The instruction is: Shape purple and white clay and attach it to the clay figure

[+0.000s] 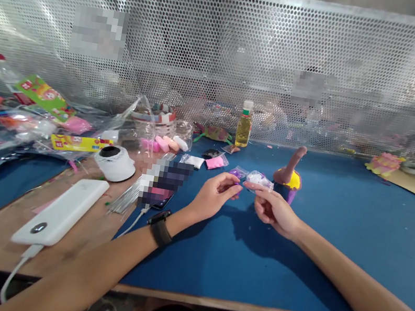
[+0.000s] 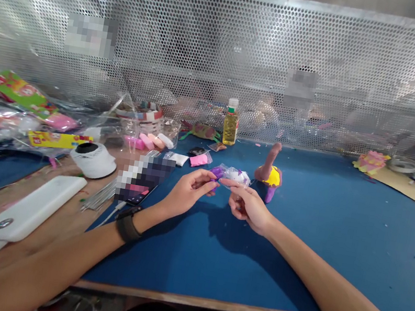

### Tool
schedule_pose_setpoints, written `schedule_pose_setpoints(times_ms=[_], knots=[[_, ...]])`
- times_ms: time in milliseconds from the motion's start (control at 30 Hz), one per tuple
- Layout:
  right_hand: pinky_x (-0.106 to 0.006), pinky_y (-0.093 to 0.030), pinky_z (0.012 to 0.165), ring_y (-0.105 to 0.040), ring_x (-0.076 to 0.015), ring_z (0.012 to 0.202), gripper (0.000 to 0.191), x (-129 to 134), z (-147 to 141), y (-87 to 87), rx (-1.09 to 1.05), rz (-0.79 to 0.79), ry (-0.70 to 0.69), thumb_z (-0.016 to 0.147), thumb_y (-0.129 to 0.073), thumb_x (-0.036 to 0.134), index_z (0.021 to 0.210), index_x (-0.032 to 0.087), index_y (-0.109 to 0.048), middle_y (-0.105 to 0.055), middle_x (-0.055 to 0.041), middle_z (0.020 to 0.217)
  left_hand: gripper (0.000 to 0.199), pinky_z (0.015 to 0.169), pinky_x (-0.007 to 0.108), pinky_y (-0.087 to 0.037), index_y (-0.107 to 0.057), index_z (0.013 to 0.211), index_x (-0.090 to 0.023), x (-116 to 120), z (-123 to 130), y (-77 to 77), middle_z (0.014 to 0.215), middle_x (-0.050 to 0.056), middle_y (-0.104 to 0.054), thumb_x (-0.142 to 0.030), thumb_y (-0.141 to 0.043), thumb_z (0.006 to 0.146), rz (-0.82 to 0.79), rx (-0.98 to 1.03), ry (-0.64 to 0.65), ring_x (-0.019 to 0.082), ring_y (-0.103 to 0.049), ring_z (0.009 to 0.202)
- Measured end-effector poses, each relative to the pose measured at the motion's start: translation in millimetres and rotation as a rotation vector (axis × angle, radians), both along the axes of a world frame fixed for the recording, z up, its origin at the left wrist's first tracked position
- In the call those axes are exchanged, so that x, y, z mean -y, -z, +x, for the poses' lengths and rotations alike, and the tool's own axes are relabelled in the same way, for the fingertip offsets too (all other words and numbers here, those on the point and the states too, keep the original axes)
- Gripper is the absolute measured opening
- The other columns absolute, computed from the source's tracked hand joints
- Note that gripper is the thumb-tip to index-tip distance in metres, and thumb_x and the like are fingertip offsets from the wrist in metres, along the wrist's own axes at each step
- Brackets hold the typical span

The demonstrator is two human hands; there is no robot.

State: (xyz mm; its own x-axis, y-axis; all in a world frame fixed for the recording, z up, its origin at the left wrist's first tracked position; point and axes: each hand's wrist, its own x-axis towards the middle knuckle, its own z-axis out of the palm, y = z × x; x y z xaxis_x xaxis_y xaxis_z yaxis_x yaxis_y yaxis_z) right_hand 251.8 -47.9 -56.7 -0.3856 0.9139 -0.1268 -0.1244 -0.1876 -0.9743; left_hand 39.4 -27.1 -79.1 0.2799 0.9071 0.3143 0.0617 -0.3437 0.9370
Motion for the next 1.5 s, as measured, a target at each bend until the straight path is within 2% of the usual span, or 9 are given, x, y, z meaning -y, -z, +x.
schedule_pose_setpoints(times_ms=[67,200,300,433,667,800,1100,1333,1500], knots=[[-0.022,-0.017,0.038,-0.040,-0.0080,0.039,0.056,1.0,-0.8,1.3,0.039,0.043,-0.011,0.092,-0.060,0.041,0.142,0.017,-0.061,-0.053,0.0059,0.060,0.036,0.077,0.034,-0.063,-0.066,0.113,-0.014,-1.1,1.1,2.6,0.101,0.010,-0.078,-0.043,-0.071,0.093,-0.094,0.055,0.051,0.018,-0.076,0.080],[-0.021,-0.025,0.038,-0.048,-0.0085,0.041,0.058,2.7,-1.1,7.6,0.136,0.164,-0.067,0.098,-0.054,0.043,0.151,0.019,-0.054,-0.059,0.0048,0.065,0.044,0.087,0.037,-0.064,-0.070,0.121,-0.014,0.2,3.1,3.1,0.109,0.011,-0.080,-0.044,-0.076,0.089,-0.182,0.116,0.132,0.022,-0.077,0.095],[-0.021,-0.029,0.040,-0.049,-0.0084,0.041,0.059,3.6,-0.9,10.3,0.183,0.206,-0.108,0.100,-0.051,0.043,0.153,0.017,-0.052,-0.059,0.0054,0.063,0.048,0.093,0.040,-0.063,-0.071,0.123,-0.014,1.4,3.7,2.6,0.113,0.011,-0.080,-0.042,-0.080,0.085,-0.192,0.137,0.143,0.023,-0.077,0.099],[-0.021,-0.025,0.038,-0.048,-0.0093,0.039,0.059,2.8,0.2,8.1,0.175,0.163,-0.132,0.098,-0.051,0.040,0.151,0.015,-0.052,-0.056,0.0065,0.058,0.043,0.095,0.041,-0.061,-0.074,0.118,-0.013,2.4,2.1,1.9,0.112,0.012,-0.080,-0.041,-0.079,0.086,-0.139,0.109,0.134,0.023,-0.077,0.098],[-0.021,-0.021,0.037,-0.044,-0.0101,0.036,0.052,-1.7,2.5,7.0,0.102,0.047,-0.132,0.090,-0.058,0.041,0.133,0.012,-0.063,-0.047,0.0095,0.048,0.030,0.090,0.035,-0.060,-0.079,0.104,-0.014,4.5,-3.4,-1.7,0.107,0.010,-0.081,-0.039,-0.077,0.089,0.012,-0.095,0.135,0.025,-0.076,0.101],[-0.022,-0.022,0.038,-0.044,-0.0105,0.036,0.051,-1.8,1.2,7.5,0.090,0.067,-0.099,0.087,-0.060,0.040,0.131,0.013,-0.064,-0.048,0.0091,0.048,0.029,0.090,0.035,-0.060,-0.078,0.107,-0.016,2.1,-5.5,-2.0,0.109,0.010,-0.080,-0.039,-0.075,0.090,0.048,-0.135,0.151,0.025,-0.075,0.101],[-0.023,-0.028,0.040,-0.042,-0.0119,0.036,0.059,-1.6,2.9,5.5,0.186,0.201,-0.007,0.086,-0.054,0.038,0.137,0.010,-0.061,-0.050,0.0086,0.045,0.029,0.076,0.031,-0.063,-0.074,0.114,-0.015,-9.8,-7.7,1.2,0.104,0.010,-0.079,-0.035,-0.065,0.095,-0.117,-0.032,0.072,0.017,-0.073,0.086],[-0.023,-0.036,0.042,-0.048,-0.0116,0.039,0.063,3.7,1.4,8.2,0.255,0.195,-0.128,0.089,-0.051,0.032,0.148,0.011,-0.055,-0.058,0.0072,0.049,0.033,0.099,0.043,-0.062,-0.077,0.120,-0.017,-9.9,-6.4,6.5,0.122,0.011,-0.076,-0.037,-0.060,0.100,-0.166,0.068,0.110,0.024,-0.073,0.112],[-0.023,-0.039,0.044,-0.052,-0.0113,0.040,0.065,0.8,2.8,13.5,0.283,0.198,-0.170,0.090,-0.051,0.032,0.152,0.013,-0.052,-0.063,0.0061,0.053,0.042,0.105,0.045,-0.060,-0.074,0.129,-0.018,-7.8,-5.2,10.5,0.138,0.012,-0.070,-0.045,-0.061,0.100,-0.155,0.041,0.139,0.028,-0.068,0.124]])
